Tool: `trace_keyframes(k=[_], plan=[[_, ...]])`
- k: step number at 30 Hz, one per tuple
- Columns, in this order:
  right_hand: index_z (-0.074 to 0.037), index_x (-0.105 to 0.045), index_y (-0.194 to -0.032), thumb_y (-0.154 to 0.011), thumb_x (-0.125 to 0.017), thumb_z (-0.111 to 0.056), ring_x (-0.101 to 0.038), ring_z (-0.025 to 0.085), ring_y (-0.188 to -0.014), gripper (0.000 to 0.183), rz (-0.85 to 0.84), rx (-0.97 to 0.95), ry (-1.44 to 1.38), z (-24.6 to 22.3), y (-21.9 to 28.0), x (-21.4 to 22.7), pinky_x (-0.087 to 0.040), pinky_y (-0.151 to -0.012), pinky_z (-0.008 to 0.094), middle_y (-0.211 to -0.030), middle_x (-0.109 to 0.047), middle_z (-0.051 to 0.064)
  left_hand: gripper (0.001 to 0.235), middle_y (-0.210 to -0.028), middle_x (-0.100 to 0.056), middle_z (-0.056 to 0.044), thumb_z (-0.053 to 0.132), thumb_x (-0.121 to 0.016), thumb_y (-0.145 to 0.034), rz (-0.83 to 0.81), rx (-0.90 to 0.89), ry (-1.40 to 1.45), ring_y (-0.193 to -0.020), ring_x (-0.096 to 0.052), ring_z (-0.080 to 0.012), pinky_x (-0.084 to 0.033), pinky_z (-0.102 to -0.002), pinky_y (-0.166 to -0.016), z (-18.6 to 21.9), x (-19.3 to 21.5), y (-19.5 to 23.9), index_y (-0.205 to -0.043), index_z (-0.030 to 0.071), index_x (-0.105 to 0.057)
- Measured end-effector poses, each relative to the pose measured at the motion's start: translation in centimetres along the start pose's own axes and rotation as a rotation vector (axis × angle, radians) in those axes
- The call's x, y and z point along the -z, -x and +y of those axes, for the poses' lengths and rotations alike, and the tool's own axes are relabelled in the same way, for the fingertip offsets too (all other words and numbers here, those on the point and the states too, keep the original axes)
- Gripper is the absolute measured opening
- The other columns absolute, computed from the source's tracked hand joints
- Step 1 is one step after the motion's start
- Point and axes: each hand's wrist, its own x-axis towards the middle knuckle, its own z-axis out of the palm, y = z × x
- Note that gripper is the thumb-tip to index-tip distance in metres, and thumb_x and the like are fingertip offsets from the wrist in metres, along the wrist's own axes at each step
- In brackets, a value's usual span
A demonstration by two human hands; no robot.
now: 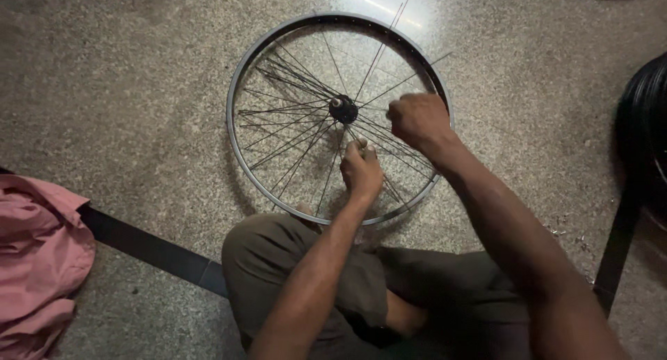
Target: The person sits on the floor and assembles a bicycle wheel by inserting spokes into the hub and rim. They secure the spokes by hand-tightening nipples onto the rim. The person handles the wheel rim, hub, spokes, and nipples directly without using tools.
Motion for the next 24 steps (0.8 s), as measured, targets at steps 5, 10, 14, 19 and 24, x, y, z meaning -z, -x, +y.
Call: trace_keyframes(k=[5,10,14,19,24], plan=[[-0.012,-0.081,-0.094,-0.086,-0.072,-0.039,-0.071,0.037,-0.088,0.029,-0.327,-0.149,-0.31,-0.9,1.0,0.1,-0.055,-0.079,0.046,-0.093,-0.075,0.017,0.023,-0.087,-0.074,-0.013,0.02,-0.057,-0.099,-0.111,0.096,0.302,-0.074,-0.072,-0.0244,-0.055,-0.038,-0.066,-1.2,-1.1,-0.8,-0.111,0.004,-0.066],[-0.01,-0.082,-0.096,-0.089,-0.067,-0.035,-0.075,0.029,-0.083,0.03,-0.397,-0.219,-0.58,-0.4,1.3,-0.4,-0.056,-0.081,0.042,-0.092,-0.079,0.017,0.025,-0.082,-0.067,-0.003,0.03,-0.048,-0.107,-0.355,0.306,0.758,-0.062,-0.066,-0.0154,-0.053,-0.03,-0.05,-0.6,-0.4,-1.0,-0.109,0.007,-0.06],[-0.011,-0.082,-0.098,-0.09,-0.067,-0.038,-0.074,0.029,-0.084,0.033,-0.498,-0.291,-0.556,-0.3,1.2,0.3,-0.056,-0.081,0.044,-0.095,-0.079,0.017,0.025,-0.082,-0.068,-0.005,0.029,-0.052,-0.104,-0.393,0.352,0.769,-0.062,-0.066,-0.0162,-0.053,-0.031,-0.049,-0.6,-0.5,-1.5,-0.112,0.006,-0.059],[-0.008,-0.08,-0.102,-0.09,-0.073,-0.037,-0.07,0.032,-0.089,0.032,-0.266,-0.222,-0.4,1.1,1.3,-0.6,-0.055,-0.085,0.045,-0.101,-0.076,0.018,0.028,-0.081,-0.067,-0.008,0.012,-0.062,-0.098,-0.381,0.221,0.637,-0.06,-0.061,-0.0154,-0.048,-0.031,-0.048,-1.3,-1.1,-1.3,-0.124,0.003,-0.057],[0.001,-0.073,-0.112,-0.085,-0.073,-0.009,-0.069,0.029,-0.088,0.029,0.238,-0.486,-1.139,6.1,3.8,-3.4,-0.058,-0.078,0.04,-0.101,-0.072,0.017,0.025,-0.081,-0.072,-0.011,0.009,-0.055,-0.094,-0.525,0.375,0.384,-0.057,-0.066,-0.0176,-0.054,-0.033,-0.048,-1.8,-0.8,-0.7,-0.116,0.0,-0.062]])
